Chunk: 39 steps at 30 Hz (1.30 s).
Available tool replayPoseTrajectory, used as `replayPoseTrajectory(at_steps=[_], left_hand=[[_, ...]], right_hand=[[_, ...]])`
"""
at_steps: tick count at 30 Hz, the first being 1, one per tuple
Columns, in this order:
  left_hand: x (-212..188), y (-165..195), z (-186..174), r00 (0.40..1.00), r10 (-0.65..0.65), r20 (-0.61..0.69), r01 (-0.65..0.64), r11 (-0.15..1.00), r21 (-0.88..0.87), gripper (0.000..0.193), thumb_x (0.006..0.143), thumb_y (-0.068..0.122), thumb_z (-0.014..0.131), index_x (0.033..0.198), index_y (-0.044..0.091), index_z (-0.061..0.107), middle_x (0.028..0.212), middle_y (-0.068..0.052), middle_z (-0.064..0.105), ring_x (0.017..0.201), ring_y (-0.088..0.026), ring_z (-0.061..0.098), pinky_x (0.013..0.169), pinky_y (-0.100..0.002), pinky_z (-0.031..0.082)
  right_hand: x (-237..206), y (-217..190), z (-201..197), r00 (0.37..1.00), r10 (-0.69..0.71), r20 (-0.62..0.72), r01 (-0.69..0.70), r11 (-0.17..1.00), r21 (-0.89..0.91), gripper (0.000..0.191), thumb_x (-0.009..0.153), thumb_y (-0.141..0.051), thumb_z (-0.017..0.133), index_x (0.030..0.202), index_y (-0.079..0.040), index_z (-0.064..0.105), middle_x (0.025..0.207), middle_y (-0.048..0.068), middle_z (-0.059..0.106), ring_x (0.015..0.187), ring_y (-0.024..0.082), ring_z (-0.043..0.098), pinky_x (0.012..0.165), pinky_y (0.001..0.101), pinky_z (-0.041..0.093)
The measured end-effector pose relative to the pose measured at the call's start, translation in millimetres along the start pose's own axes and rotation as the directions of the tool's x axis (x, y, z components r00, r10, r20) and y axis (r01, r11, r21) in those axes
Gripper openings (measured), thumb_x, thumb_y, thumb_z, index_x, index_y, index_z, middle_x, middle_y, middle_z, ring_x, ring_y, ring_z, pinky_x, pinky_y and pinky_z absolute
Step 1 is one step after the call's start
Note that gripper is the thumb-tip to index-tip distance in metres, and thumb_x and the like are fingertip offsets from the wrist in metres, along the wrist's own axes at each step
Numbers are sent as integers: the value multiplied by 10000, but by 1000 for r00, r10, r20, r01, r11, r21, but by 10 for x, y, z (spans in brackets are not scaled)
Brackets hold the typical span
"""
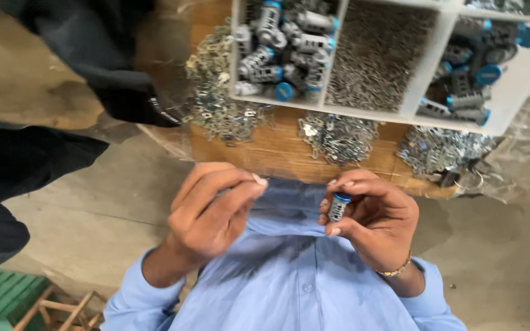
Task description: The person assembles small key cylinders by inserting metal pins into cylindrical housings. They repeatedly pick up pins from a compartmentalized tray and press them into the cylinders, then place the assembled units back into the tray.
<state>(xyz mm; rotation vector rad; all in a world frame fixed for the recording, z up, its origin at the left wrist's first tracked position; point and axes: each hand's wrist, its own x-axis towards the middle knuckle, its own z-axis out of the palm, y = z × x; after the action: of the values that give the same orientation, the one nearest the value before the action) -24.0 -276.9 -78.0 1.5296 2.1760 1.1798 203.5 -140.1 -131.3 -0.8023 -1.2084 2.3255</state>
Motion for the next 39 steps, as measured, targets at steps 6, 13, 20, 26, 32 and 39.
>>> replayPoseTrajectory(at_steps=[6, 13, 20, 26, 32, 39], left_hand=[[-2, 248, 268, 994, 3, 110, 37, 932, -360, 297, 848, -39, 837, 1109, 52, 727, 1100, -86, 687, 998, -258, 685, 849, -344, 580], [154, 324, 384, 980, 79, 180, -3, 921, -391, 286, 871, -33, 827, 1117, 58, 713, 1129, -52, 680, 983, -241, 666, 820, -325, 568], [169, 296, 250, 920, -71, 386, 313, 726, -612, 185, 840, -9, 807, 995, 52, 725, 972, -64, 618, 838, -207, 578, 741, -320, 489], [68, 332, 216, 940, -299, 163, 337, 881, -331, 173, 934, 49, 807, 1060, 89, 695, 1032, -11, 591, 888, -134, 610, 743, -286, 514], [77, 12, 199, 993, 83, 79, -105, 934, 343, 345, 891, 170, 813, 1205, 45, 743, 1041, -71, 607, 934, -269, 578, 812, -361, 510], [86, 65, 112, 995, -63, -75, 58, 996, -72, 241, 967, -15, 809, 1152, 69, 680, 1135, -43, 689, 966, -198, 657, 803, -314, 571]], right_hand=[[-6, 15, -11, 999, -35, 39, 35, 999, 8, 421, 838, 132, 805, 1218, 44, 648, 1313, 237, 609, 1060, 230, 702, 828, 314, 657], [-71, -11, -89, 997, -75, -32, 72, 993, -90, 379, 826, 100, 830, 1176, 61, 690, 1254, 217, 642, 905, 156, 705, 719, 231, 628], [-24, -35, -93, 984, -31, 175, 68, 976, -205, 300, 843, 27, 841, 1128, 21, 748, 1150, 147, 681, 855, 142, 731, 720, 209, 629], [8, 51, -80, 988, -2, 152, 18, 994, -105, 404, 766, 84, 863, 1143, 41, 724, 1149, 191, 659, 919, 208, 697, 784, 284, 611], [-106, -20, -102, 997, -4, 71, 0, 999, 54, 421, 801, 148, 811, 1188, 46, 680, 1218, 220, 614, 944, 275, 750, 758, 381, 693], [-27, 31, -4, 1000, -30, 9, 30, 999, 27, 398, 828, 121, 808, 1193, 41, 673, 1237, 224, 607, 961, 255, 732, 778, 367, 693]])
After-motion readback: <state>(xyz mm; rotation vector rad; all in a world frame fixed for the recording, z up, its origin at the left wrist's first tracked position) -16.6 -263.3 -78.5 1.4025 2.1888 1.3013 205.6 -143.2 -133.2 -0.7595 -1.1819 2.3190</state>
